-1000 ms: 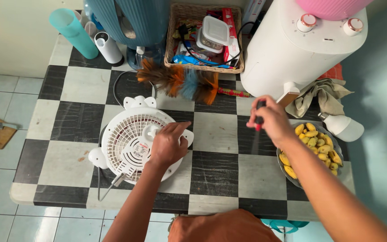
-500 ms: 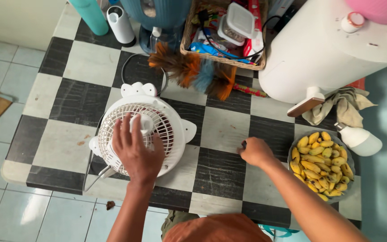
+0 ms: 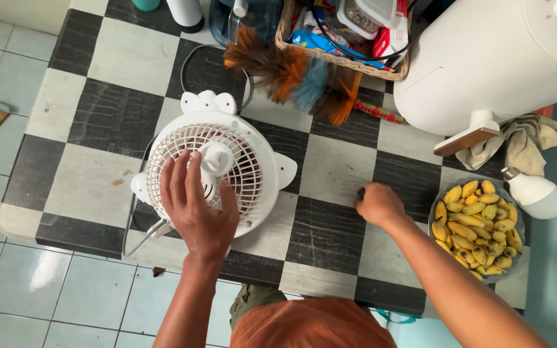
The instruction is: The person uses a screwdriver to remove screws from the back of a small white electric fan. They systematically unscrew fasteners around the fan's rear casing and then flip the fan over to reveal the front.
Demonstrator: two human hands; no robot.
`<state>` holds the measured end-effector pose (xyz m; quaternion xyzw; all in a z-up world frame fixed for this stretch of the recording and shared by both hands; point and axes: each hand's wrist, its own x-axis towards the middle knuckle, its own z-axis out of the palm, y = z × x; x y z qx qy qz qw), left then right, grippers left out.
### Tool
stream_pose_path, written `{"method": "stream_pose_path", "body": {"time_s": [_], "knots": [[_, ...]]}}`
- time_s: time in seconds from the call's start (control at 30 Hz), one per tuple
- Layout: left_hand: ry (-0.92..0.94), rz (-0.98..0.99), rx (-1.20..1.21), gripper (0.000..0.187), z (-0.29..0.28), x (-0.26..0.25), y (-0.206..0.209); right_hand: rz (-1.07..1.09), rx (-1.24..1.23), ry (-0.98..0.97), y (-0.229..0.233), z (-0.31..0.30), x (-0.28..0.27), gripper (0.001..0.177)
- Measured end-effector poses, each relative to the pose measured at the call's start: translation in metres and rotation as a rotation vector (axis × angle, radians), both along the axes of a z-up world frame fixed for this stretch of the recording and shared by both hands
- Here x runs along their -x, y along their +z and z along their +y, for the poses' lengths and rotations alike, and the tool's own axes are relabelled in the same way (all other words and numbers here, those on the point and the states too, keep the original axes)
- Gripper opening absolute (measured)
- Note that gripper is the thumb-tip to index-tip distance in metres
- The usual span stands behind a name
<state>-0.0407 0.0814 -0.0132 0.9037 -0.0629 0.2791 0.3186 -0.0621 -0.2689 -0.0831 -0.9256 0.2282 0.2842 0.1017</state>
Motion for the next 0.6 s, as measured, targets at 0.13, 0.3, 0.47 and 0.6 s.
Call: {"method": "stream_pose_path", "body": {"time_s": [0.13, 0.3, 0.47, 0.6], "knots": [[-0.011, -0.013, 0.021, 0.057, 0.000, 0.000, 0.002, 0.011, 0.007, -0.033, 0.001, 0.006, 0.000, 0.031], [-0.012, -0.043, 0.058, 0.053, 0.007, 0.003, 0.006, -0.007, 0.017, -0.040, 0.014, 0.018, -0.001, 0.031], [-0.235, 0.113, 0.270, 0.020, -0.005, 0.012, 0.019, -0.215, -0.234, 0.061, 0.054, 0.049, -0.009, 0.023], [-0.328, 0.547, 0.601, 0.019, -0.040, 0.020, 0.038, -0.372, -0.655, 0.125, 0.103, 0.087, -0.018, 0.014]]}}
